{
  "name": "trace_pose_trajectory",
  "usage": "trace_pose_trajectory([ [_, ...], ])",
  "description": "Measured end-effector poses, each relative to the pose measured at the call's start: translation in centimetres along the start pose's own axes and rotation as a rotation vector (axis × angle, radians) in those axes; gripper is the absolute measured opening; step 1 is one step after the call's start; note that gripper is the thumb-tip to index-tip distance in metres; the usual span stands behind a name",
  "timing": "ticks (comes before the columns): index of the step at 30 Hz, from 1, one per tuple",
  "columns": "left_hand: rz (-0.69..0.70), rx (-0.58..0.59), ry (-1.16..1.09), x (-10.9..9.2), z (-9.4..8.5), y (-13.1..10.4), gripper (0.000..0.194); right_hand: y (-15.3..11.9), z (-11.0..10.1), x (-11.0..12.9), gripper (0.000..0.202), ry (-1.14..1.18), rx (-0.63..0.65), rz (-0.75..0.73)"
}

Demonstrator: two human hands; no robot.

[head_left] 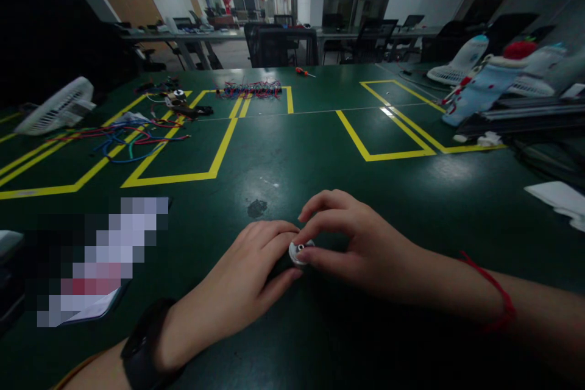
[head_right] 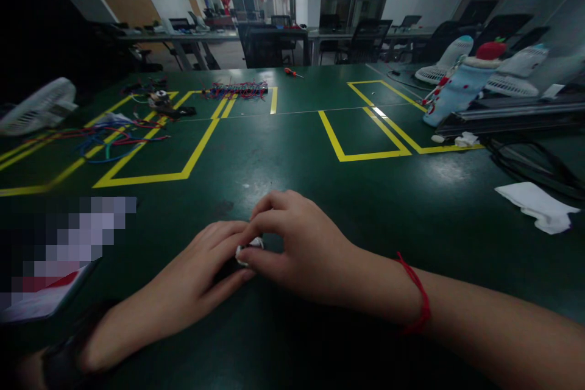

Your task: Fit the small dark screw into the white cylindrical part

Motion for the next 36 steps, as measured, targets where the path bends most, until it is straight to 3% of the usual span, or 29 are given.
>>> trace_pose_trajectory([
  [8,-0.007,0.014,0.001,0.0,0.1,-0.2,0.031,-0.4,-0.1,0.0,0.012,0.007,-0.005,0.032],
  [13,-0.025,0.037,0.012,0.0,0.0,-0.1,0.030,-1.4,-1.5,-1.0,0.016,0.099,-0.045,0.116],
  [18,-0.020,0.036,0.016,0.1,0.0,-0.2,0.033,-3.5,-2.7,-4.5,0.012,0.248,-0.092,0.345],
  [23,-0.019,0.043,0.017,0.2,0.0,-0.2,0.034,-5.3,-3.1,-7.7,0.018,0.568,-0.295,0.646],
  [32,-0.031,0.045,0.020,0.5,0.3,-0.3,0.035,-5.3,-2.9,-8.3,0.026,0.664,-0.328,0.678],
  [36,-0.054,0.034,-0.036,0.5,0.0,-0.2,0.045,-5.3,-2.7,-8.1,0.026,0.654,-0.308,0.694],
])
Point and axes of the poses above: each hand's wrist, its own y-axis towards the middle knuckle, its own z-axis out of the palm, x = y × z, the point moved 4 cm from there along y, towards the middle knuckle, and after that the axes turned 14 degrees about -x, right-handed, at the moved point
